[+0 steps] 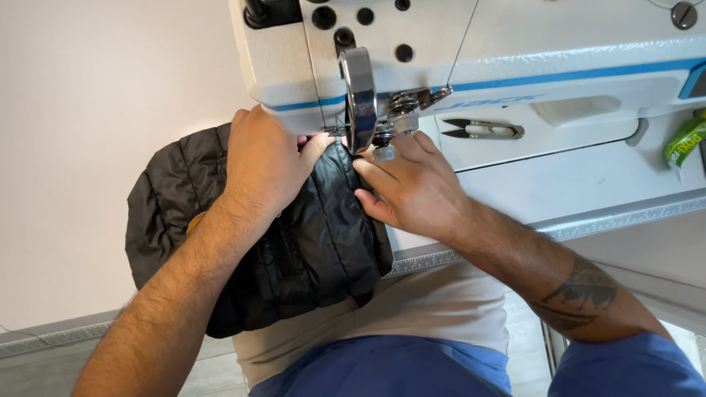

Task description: Sewing the edges of a black quilted front panel using an industrial sewing machine

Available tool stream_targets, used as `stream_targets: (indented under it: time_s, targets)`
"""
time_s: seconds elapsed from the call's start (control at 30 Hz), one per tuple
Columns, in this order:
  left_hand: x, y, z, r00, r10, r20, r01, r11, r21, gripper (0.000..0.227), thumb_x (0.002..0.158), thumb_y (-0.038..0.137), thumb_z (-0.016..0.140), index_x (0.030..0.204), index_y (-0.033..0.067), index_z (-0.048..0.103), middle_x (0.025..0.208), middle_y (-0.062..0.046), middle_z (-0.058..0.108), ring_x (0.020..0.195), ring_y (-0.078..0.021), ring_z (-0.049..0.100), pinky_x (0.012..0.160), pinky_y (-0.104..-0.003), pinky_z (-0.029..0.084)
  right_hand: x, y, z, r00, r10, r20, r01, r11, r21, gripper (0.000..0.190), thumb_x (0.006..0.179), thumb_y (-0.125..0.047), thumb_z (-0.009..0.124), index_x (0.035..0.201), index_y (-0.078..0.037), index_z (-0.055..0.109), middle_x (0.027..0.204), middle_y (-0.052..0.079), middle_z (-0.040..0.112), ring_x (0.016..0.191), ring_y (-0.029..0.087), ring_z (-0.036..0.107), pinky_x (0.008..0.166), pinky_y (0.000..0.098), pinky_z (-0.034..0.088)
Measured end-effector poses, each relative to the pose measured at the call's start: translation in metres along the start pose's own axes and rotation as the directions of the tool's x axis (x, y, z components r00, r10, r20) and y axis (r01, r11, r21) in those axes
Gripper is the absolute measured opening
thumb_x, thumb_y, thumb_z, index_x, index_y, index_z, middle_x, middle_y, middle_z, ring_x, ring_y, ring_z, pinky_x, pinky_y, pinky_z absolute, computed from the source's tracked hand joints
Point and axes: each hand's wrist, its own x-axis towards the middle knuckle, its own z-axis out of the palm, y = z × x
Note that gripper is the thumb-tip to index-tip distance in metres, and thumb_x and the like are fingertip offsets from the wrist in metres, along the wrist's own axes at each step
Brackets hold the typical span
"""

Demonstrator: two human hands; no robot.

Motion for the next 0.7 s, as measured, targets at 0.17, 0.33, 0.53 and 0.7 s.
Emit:
stream_targets:
  time_s: [0.17, 0.33, 0.53, 0.7]
  targets:
    - [0.0, -0.01, 0.007, 1.0, 0.005, 0.017, -0.005, 1.0, 0.003, 0.004, 0.087, 0.008, 0.073, 0.086, 0.0046, 0.07, 0.067, -0.008, 0.067, 0.069, -0.0331, 0.067, 0.076, -0.045, 0.048, 0.007, -0.004, -0.006, 1.0, -0.014, 0.027, 0.013, 1.0, 0.014, 0.031, 0.094, -0.025, 0.068, 0.118, -0.007, 0.074, 0.104, 0.01, 0.074, 0.093, 0.033, 0.06, 0.081, 0.0426, 0.049]
    - [0.002, -0.013, 0.008, 0.999, 0.035, -0.002, -0.035, 0.999, -0.015, 0.007, 0.088, 0.005, 0.072, 0.092, -0.001, 0.071, 0.07, -0.014, 0.068, 0.07, -0.0368, 0.068, 0.075, -0.046, 0.05, 0.009, -0.004, -0.01, 0.997, -0.027, 0.069, 0.027, 1.0, 0.0, 0.03, 0.098, -0.025, 0.065, 0.122, -0.01, 0.074, 0.125, 0.006, 0.075, 0.093, 0.033, 0.058, 0.084, 0.0411, 0.047]
    - [0.002, -0.02, 0.012, 0.999, 0.034, 0.001, -0.033, 0.996, -0.081, 0.006, 0.089, 0.003, 0.069, 0.091, -0.0019, 0.072, 0.07, -0.016, 0.068, 0.068, -0.0383, 0.067, 0.073, -0.045, 0.053, 0.014, -0.007, -0.014, 0.992, -0.032, 0.126, 0.029, 0.999, 0.025, 0.031, 0.099, -0.022, 0.062, 0.125, -0.008, 0.073, 0.136, 0.004, 0.071, 0.086, 0.034, 0.057, 0.084, 0.0422, 0.046]
    - [-0.003, -0.021, 0.01, 0.999, 0.047, 0.009, -0.046, 0.993, -0.106, 0.009, 0.089, 0.005, 0.068, 0.084, -0.0028, 0.068, 0.07, -0.019, 0.062, 0.07, -0.0439, 0.063, 0.064, -0.047, 0.051, 0.012, -0.008, -0.014, 0.991, -0.052, 0.125, 0.047, 0.998, 0.038, 0.031, 0.102, -0.027, 0.061, 0.127, -0.013, 0.073, 0.141, 0.0, 0.067, 0.095, 0.033, 0.058, 0.082, 0.039, 0.043]
